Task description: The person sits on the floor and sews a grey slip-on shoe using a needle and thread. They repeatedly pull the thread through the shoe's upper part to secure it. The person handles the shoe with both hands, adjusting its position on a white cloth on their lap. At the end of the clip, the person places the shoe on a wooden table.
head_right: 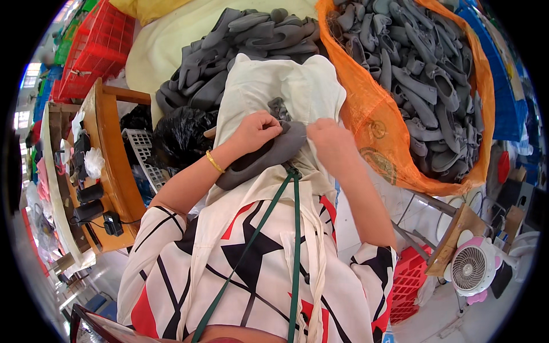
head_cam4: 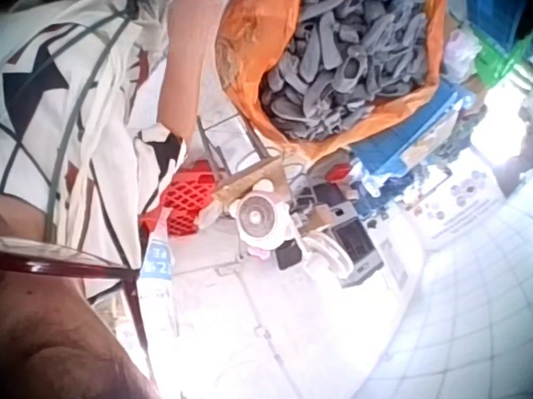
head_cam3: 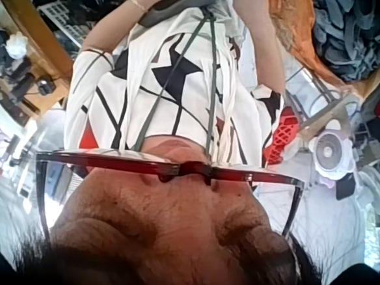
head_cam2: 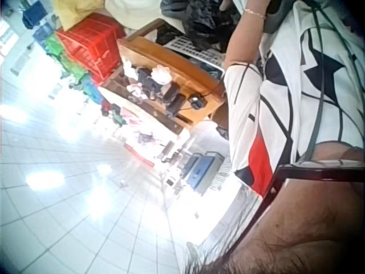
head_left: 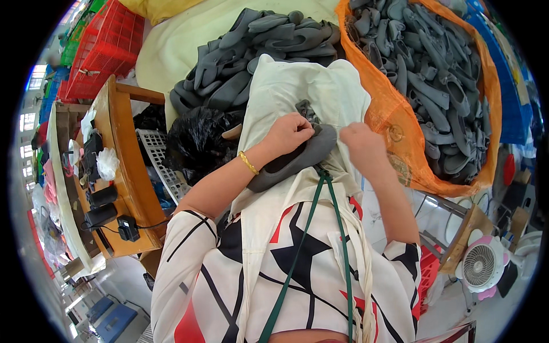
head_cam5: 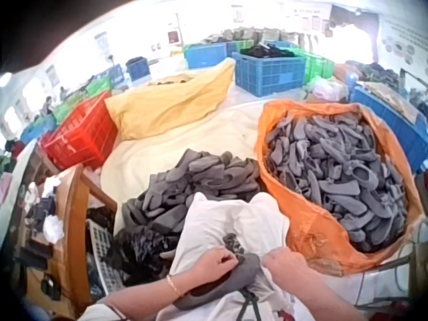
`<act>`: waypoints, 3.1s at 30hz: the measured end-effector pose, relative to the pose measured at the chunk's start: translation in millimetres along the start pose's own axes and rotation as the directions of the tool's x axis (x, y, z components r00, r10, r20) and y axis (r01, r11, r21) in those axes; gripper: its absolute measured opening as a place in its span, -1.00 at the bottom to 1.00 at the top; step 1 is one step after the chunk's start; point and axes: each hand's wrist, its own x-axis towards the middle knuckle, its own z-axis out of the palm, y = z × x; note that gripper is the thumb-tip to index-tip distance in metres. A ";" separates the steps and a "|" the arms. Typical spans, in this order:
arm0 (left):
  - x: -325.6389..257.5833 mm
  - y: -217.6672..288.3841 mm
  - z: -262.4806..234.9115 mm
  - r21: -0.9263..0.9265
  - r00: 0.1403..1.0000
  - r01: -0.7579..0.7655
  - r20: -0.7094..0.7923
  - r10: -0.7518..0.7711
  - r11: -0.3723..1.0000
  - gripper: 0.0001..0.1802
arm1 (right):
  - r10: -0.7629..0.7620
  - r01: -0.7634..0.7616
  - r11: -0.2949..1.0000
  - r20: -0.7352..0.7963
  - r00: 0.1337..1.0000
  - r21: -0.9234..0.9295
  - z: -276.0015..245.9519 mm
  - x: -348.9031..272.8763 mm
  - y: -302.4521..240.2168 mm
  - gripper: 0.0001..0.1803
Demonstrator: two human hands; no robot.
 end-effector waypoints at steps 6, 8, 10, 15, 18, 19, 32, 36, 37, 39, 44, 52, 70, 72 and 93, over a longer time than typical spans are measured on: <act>-1.0 -11.8 1.9 -0.096 0.996 0.089 0.027 -0.086 0.991 -0.82 | 0.027 -0.028 1.000 0.103 0.994 0.007 9.5 10.5 -17.2 -0.86; -0.9 -14.1 0.9 -0.175 0.987 0.158 0.046 -0.152 0.972 -0.83 | 0.124 -0.124 0.992 0.011 0.992 0.009 -12.8 13.0 -37.6 -0.84; -0.2 -15.1 -0.1 -0.236 0.979 0.202 0.072 -0.190 0.951 -0.83 | 0.258 -0.281 0.958 0.272 0.927 0.050 -15.5 8.2 -50.8 -0.69; 4.1 -16.8 0.9 -0.286 0.971 0.234 0.125 -0.206 0.929 -0.84 | 0.268 -0.415 0.903 0.606 0.749 0.114 9.8 -8.9 -54.6 -0.57; 2.9 -20.6 0.7 -0.339 0.968 0.247 0.128 -0.216 0.908 -0.85 | 0.246 -0.457 0.861 0.604 0.758 0.223 2.8 -17.1 -44.5 -0.69; 2.6 -22.3 0.3 -0.361 0.968 0.248 0.127 -0.216 0.899 -0.85 | 0.249 -0.453 0.866 0.603 0.758 0.212 -1.8 -20.1 -39.9 -0.69; 0.7 -23.6 2.5 -0.379 0.955 0.296 0.134 -0.265 0.877 -0.85 | 0.285 -0.339 0.923 0.270 0.920 0.183 -0.3 16.5 -47.2 -0.64; -0.5 -24.2 3.6 -0.425 0.956 0.292 0.108 -0.273 0.857 -0.82 | 0.263 -0.294 0.952 0.259 0.929 0.090 6.5 23.0 -45.9 -0.69; -0.7 -24.2 3.9 -0.428 0.956 0.292 0.108 -0.273 0.855 -0.82 | 0.257 -0.286 0.955 0.258 0.931 0.080 7.3 23.6 -45.4 -0.69; -0.3 -24.0 3.7 -0.441 0.955 0.295 0.118 -0.271 0.848 -0.83 | 0.246 -0.269 0.961 0.253 0.936 0.059 7.8 25.1 -44.7 -0.68; -0.7 -19.1 0.8 -0.445 0.952 0.307 0.127 -0.280 0.842 -0.83 | 0.231 -0.242 0.970 0.264 0.936 0.011 9.9 27.7 -42.8 -0.69; -0.3 -19.4 1.2 -0.435 0.950 0.312 0.130 -0.284 0.845 -0.83 | 0.208 -0.215 0.977 0.290 0.934 -0.010 9.4 30.5 -44.3 -0.69; -42.1 16.7 -14.1 -0.085 0.953 0.173 0.265 -0.145 0.981 -0.82 | 0.435 -0.534 0.612 0.316 0.843 0.583 6.5 -7.2 2.0 -0.76; -40.8 13.3 -8.8 -0.129 0.953 0.188 0.265 -0.149 0.974 -0.82 | 0.524 -0.588 0.413 0.346 0.778 0.696 1.5 -6.0 7.9 -0.77; -36.2 25.5 7.9 0.205 0.994 0.055 0.077 -0.072 0.977 -0.38 | 0.077 -0.116 0.986 0.284 0.956 0.122 4.7 -11.4 8.2 -0.77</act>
